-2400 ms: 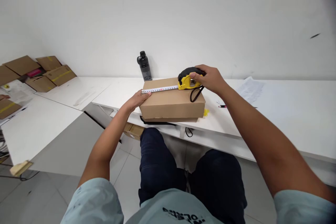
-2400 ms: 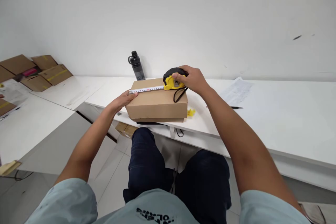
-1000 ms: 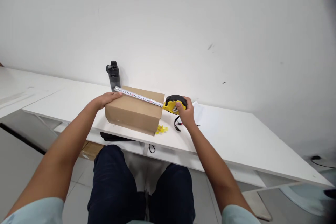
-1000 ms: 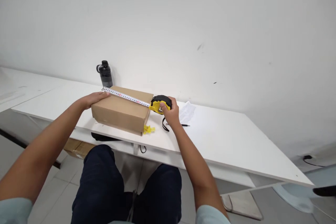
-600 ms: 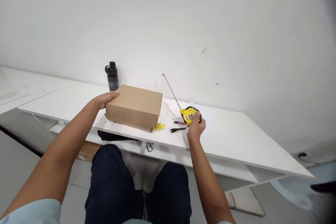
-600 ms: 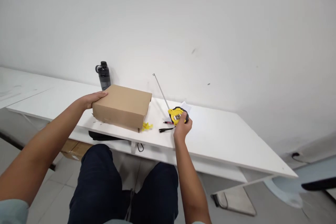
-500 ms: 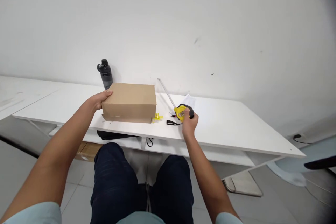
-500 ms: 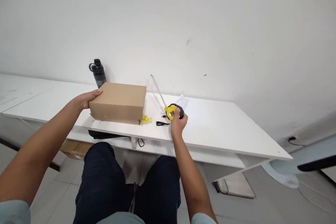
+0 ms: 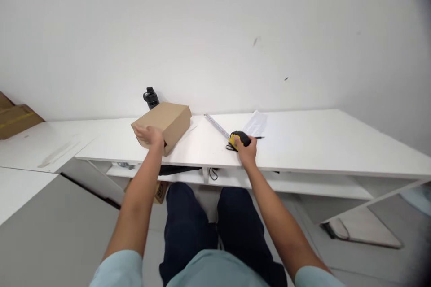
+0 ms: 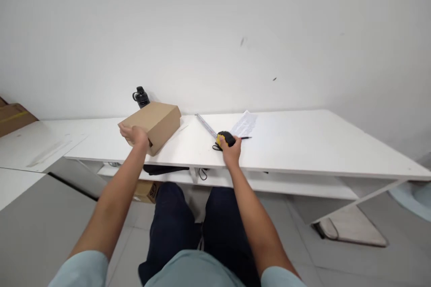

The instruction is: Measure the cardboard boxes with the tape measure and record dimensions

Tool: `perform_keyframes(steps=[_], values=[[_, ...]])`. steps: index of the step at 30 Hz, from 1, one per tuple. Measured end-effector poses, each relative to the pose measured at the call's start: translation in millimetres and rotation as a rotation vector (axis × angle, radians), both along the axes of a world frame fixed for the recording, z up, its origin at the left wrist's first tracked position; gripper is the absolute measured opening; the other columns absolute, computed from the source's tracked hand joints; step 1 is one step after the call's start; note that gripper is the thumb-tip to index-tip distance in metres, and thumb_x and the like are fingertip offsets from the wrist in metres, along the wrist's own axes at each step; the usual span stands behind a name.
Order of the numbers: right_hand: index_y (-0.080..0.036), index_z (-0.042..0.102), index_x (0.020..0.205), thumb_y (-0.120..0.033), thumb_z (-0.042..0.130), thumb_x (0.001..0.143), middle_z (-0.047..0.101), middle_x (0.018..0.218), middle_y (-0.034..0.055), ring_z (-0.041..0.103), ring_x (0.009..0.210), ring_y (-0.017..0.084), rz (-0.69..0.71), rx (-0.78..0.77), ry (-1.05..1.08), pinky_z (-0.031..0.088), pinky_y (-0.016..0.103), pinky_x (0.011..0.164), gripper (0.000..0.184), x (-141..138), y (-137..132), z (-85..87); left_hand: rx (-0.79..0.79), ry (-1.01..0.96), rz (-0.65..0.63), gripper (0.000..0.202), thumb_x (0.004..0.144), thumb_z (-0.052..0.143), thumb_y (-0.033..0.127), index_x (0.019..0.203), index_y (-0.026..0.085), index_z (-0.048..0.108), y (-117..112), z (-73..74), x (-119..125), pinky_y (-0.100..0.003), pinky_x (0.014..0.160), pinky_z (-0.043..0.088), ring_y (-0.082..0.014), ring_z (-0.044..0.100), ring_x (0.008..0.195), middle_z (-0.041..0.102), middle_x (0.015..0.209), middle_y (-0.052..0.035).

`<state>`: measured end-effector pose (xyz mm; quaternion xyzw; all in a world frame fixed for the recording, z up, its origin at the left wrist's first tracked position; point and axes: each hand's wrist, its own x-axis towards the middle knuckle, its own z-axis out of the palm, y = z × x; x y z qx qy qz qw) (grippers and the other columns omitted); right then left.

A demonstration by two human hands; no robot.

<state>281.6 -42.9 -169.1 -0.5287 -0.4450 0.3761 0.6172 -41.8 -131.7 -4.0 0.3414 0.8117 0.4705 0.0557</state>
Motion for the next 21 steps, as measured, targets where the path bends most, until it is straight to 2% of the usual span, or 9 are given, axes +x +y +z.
perform_keyframes(steps=[2, 3, 4, 6, 10, 13, 16, 19, 21], values=[[-0.023, 0.052, 0.114, -0.071, 0.081, 0.064, 0.069, 0.111, 0.0100, 0.067, 0.104, 0.026, 0.032, 0.053, 0.030, 0.058, 0.050, 0.101, 0.075, 2, 5, -7.2, 0.072, 0.198, 0.201, 0.068, 0.109, 0.034, 0.033, 0.173, 0.023, 0.015, -7, 0.4, 20, -0.067, 0.133, 0.022, -0.0338, 0.006, 0.172, 0.020, 0.181, -0.0187], [-0.024, 0.053, 0.112, -0.068, 0.085, 0.062, 0.069, 0.110, 0.0107, 0.066, 0.102, 0.027, 0.041, 0.081, 0.045, 0.059, 0.048, 0.098, 0.074, 3, 8, -11.2, 0.133, 0.296, 0.183, 0.067, 0.110, 0.033, 0.033, 0.174, 0.021, 0.016, -11, -1.0, 30, -0.068, 0.133, 0.017, -0.0335, -0.002, 0.172, 0.009, 0.184, -0.0189], [-0.025, 0.054, 0.110, -0.065, 0.088, 0.060, 0.069, 0.109, 0.0114, 0.066, 0.101, 0.027, 0.042, 0.097, 0.071, 0.059, 0.046, 0.096, 0.073, 3, 11, -14.8, 0.153, 0.384, 0.098, 0.066, 0.111, 0.034, 0.035, 0.173, 0.020, 0.019, -15, -3.8, 40, -0.068, 0.134, 0.015, -0.0334, -0.008, 0.172, 0.003, 0.184, -0.0182], [-0.026, 0.054, 0.105, -0.058, 0.092, 0.058, 0.069, 0.106, 0.0120, 0.065, 0.097, 0.027, 0.056, 0.126, 0.112, 0.059, 0.043, 0.089, 0.068, 3, 16, -19.7, 0.130, 0.541, -0.124, 0.061, 0.110, 0.041, 0.036, 0.168, 0.018, 0.034, -21, -14.3, 55, -0.066, 0.135, 0.014, -0.0327, -0.010, 0.172, 0.006, 0.184, -0.0176], [-0.027, 0.056, 0.104, -0.057, 0.092, 0.060, 0.069, 0.102, 0.0109, 0.066, 0.098, 0.027, 0.114, 0.129, 0.067, 0.060, 0.045, 0.089, 0.064, 9, 20, -18.4, 0.018, 0.775, -0.694, 0.048, 0.111, 0.045, 0.038, 0.155, 0.022, 0.055, -23, -52.3, 75, -0.056, 0.136, 0.023, -0.0294, 0.023, 0.169, 0.039, 0.175, -0.0159], [-0.024, 0.060, 0.117, -0.054, 0.092, 0.058, 0.070, 0.121, 0.0150, 0.066, 0.114, 0.032, 0.095, 0.089, 0.012, 0.057, 0.056, 0.105, 0.073, 13, 17, -11.5, -0.131, 0.666, -0.886, 0.048, 0.110, 0.047, 0.042, 0.151, 0.019, 0.058, -15, -88.6, 86, -0.052, 0.133, 0.033, -0.0308, 0.040, 0.162, 0.048, 0.170, -0.0181], [-0.021, 0.054, 0.144, -0.045, 0.090, 0.059, 0.060, 0.150, 0.0186, 0.059, 0.139, 0.037, 0.076, 0.035, -0.066, 0.046, 0.062, 0.122, 0.096, 15, 13, -4.6, -0.168, 0.442, -0.791, 0.051, 0.110, 0.046, 0.049, 0.148, 0.018, 0.060, -1, -117.9, 94, -0.053, 0.133, 0.034, -0.0332, 0.040, 0.162, 0.044, 0.172, -0.0202], [-0.017, 0.030, 0.168, -0.038, 0.081, 0.068, 0.036, 0.174, 0.0195, 0.040, 0.160, 0.035, 0.073, -0.043, -0.173, 0.035, 0.053, 0.133, 0.115, 10, 10, 5.1, -0.073, 0.226, -0.725, 0.055, 0.111, 0.042, 0.056, 0.149, 0.019, 0.057, 19, -130.8, 101, -0.047, 0.134, 0.032, -0.0301, 0.034, 0.165, 0.035, 0.178, -0.0174], [-0.014, 0.010, 0.174, -0.038, 0.075, 0.075, 0.020, 0.180, 0.0188, 0.028, 0.167, 0.032, 0.101, -0.109, -0.257, 0.029, 0.048, 0.136, 0.121, 0, 10, 16.6, -0.060, 0.087, -0.759, 0.060, 0.111, 0.042, 0.058, 0.155, 0.018, 0.051, 34, -131.5, 105, -0.044, 0.131, 0.036, -0.0286, 0.043, 0.161, 0.044, 0.172, -0.0204]])
